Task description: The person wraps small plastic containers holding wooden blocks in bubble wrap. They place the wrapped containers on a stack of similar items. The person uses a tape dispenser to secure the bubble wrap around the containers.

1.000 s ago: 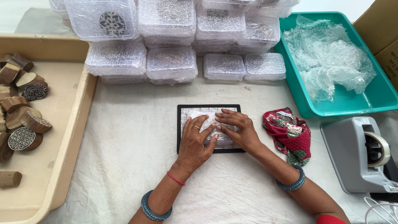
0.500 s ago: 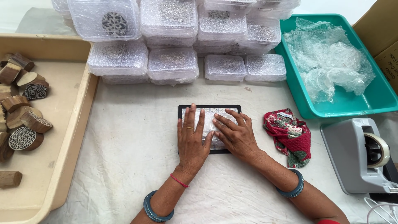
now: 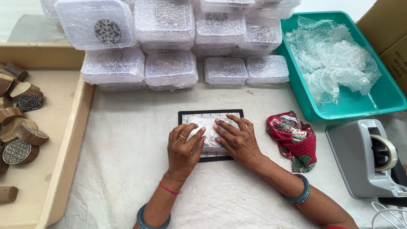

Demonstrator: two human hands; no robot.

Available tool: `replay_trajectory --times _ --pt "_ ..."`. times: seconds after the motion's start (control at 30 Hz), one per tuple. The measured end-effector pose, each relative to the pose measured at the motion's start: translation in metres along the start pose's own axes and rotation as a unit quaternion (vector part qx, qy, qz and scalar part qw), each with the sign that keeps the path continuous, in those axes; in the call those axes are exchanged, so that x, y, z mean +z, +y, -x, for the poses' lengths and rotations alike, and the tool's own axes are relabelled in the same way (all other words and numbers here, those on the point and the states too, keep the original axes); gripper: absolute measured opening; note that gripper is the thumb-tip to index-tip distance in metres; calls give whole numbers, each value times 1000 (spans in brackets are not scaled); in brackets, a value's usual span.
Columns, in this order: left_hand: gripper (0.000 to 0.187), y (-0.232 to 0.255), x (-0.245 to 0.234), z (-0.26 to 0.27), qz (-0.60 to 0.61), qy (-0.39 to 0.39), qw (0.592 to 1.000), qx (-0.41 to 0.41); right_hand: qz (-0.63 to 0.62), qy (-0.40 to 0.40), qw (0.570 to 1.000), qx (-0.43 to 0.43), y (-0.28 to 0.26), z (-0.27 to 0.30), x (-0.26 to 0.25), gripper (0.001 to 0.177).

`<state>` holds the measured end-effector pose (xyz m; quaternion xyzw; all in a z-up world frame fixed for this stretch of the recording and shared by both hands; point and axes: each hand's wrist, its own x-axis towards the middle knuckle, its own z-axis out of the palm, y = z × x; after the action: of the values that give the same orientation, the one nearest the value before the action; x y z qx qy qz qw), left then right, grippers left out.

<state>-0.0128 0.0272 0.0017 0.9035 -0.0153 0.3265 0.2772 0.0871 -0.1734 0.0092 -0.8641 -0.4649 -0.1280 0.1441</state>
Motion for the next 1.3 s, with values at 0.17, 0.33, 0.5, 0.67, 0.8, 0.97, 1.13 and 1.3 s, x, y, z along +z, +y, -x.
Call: replay_trajectory --times 0.17,0.33,0.5,0.67,0.8,0.97,1.13,1.3 --pt "24 8 -10 -9 -48 -10 993 111 -1 1 1000 0 2 3 6 42" --pt "26 8 0 -2 -48 -86 990 103 -12 4 1000 0 0 2 2 42" --pt "35 17 -1 -4 14 -58 997 44 -44 12 999 -9 1 1 -1 40" --pt "48 23 -4 -4 8 -58 997 54 -66 0 998 -20 3 -3 -5 37" --pt "55 26 -2 -2 -26 -58 995 81 -125 -26 992 -26 20 -5 -6 38" --pt "58 24 6 1 -70 -74 991 82 -283 -43 958 35 22 -13 -13 40" --pt "61 27 4 -1 -124 -54 985 104 -197 -53 979 21 18 -17 -19 47" --pt "57 18 15 5 -95 -75 989 84 88 -112 989 -47 3 -27 -43 47"
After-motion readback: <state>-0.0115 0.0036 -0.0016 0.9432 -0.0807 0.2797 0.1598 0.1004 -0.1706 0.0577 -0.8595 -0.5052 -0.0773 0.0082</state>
